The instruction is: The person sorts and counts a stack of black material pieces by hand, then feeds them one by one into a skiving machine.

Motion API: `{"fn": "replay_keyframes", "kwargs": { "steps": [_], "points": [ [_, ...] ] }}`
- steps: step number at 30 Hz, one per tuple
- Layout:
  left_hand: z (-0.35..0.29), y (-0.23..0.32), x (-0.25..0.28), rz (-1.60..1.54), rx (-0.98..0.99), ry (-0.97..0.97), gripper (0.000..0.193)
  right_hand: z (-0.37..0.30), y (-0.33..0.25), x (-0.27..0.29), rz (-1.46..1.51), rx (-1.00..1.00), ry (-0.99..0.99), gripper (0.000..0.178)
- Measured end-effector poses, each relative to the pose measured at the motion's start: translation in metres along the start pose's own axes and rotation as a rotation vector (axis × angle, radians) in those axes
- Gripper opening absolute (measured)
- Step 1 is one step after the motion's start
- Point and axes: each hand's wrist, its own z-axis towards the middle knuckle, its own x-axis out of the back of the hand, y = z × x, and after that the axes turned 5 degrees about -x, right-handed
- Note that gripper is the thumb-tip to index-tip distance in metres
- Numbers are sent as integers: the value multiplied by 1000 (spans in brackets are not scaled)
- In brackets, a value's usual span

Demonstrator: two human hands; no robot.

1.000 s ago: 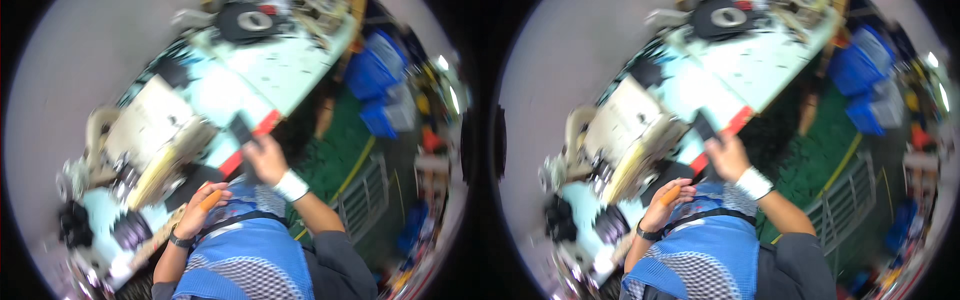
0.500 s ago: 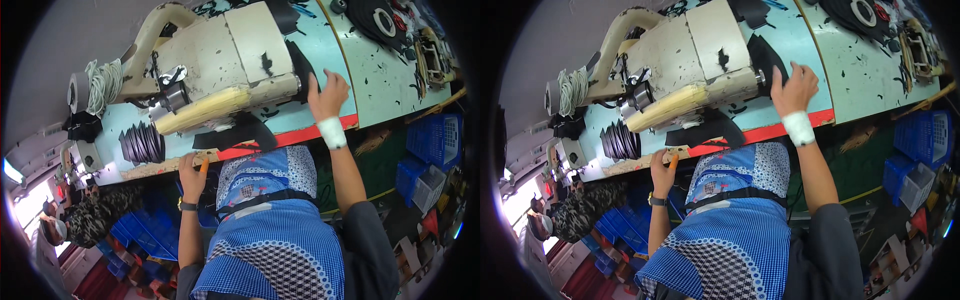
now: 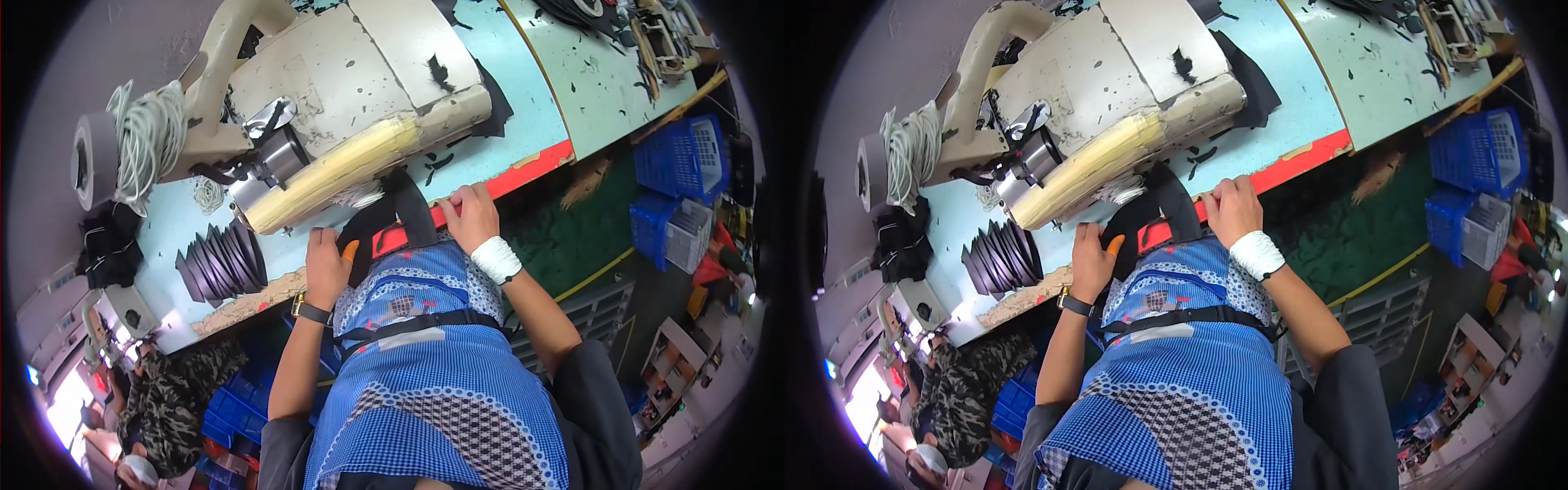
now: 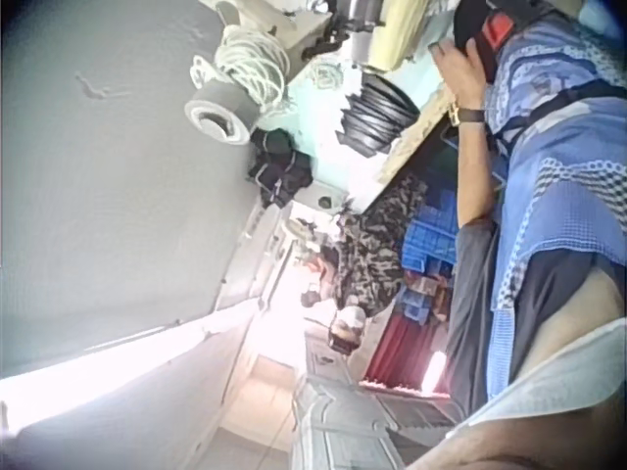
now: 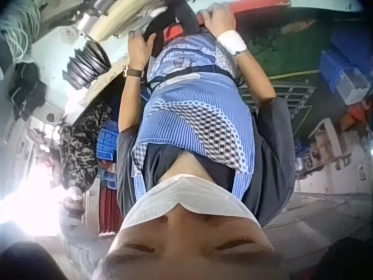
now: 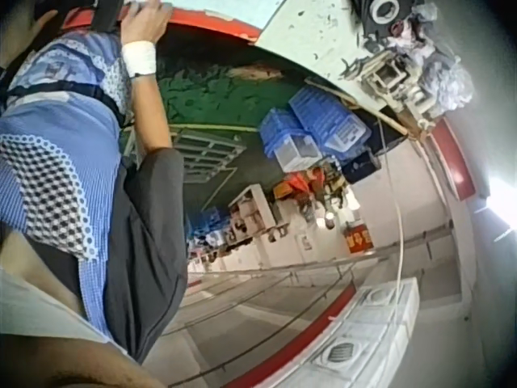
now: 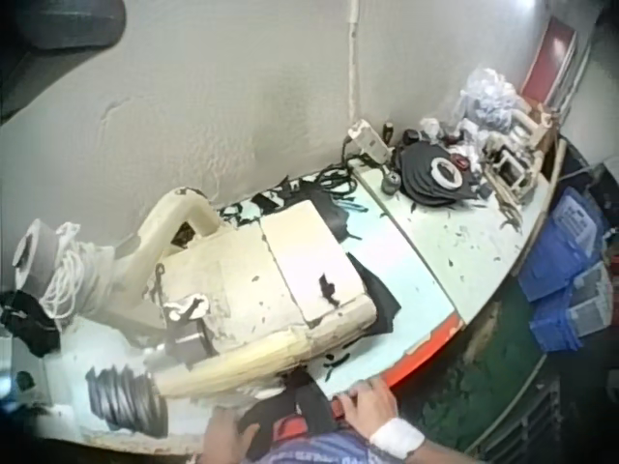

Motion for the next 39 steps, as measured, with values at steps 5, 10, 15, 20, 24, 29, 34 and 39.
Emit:
{"fn": "replay_keyframes", "kwargs": {
  "steps": [5, 10, 15, 20, 24, 29, 34, 39],
  "points": [
    [1, -12, 10, -372, 172, -213, 29, -30, -54, -29, -141, -136, -83, 48],
    [7, 0, 13, -426, -334, -628, 21, -51, -26, -20, 34, -495, 61, 31],
    [36, 16, 25, -581, -547, -719, 31, -98, 26, 63, -321, -697, 301, 18],
    [25, 31, 41, -1134, -66, -780, 20, -122, 37, 54, 78, -684, 426, 28],
    [13, 73, 42, -1175, -18, -649, 13, -164, 39, 55, 531, -827, 476, 46],
    [18, 95, 38, -1068, -89, -672, 14, -190, 58, 79, 416, -645, 370, 59],
    [19, 113, 26, -1079, -17, -669, 30, -202, 71, 92, 1053, -420, 328, 57],
    [9, 166, 10, -1194, 60, -523, 32, -195, 42, 145, 145, -147, 647, 26]
  ]
}}
